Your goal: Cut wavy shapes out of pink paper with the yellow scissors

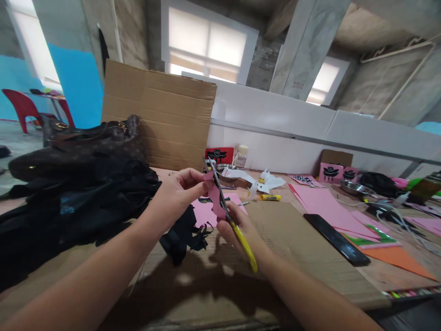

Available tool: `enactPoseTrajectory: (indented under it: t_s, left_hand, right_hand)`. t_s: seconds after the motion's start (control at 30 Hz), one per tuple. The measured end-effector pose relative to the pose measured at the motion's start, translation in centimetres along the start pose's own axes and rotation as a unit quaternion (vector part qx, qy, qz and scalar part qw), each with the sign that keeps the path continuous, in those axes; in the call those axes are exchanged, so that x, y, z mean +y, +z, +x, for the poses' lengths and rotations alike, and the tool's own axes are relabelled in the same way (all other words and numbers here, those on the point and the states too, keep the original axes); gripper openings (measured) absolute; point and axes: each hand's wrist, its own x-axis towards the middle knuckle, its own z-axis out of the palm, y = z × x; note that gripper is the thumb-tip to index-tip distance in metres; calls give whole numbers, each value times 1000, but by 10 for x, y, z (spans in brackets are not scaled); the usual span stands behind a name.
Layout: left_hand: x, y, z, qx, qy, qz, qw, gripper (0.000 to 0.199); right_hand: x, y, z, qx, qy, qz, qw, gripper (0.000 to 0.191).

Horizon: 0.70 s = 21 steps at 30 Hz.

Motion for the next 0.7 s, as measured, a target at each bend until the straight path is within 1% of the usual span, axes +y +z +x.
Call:
enactPoseTrajectory:
  t_s: [0.53,0.7]
  left_hand:
    - [-3,0,1,-6,-4,-4,1000,25]
    - [-4,0,1,-3,-3,-6,1000,24]
  right_hand:
    - [5,0,1,2,-5,6,1000,47]
    - [3,0,0,8,-4,7,1000,41]
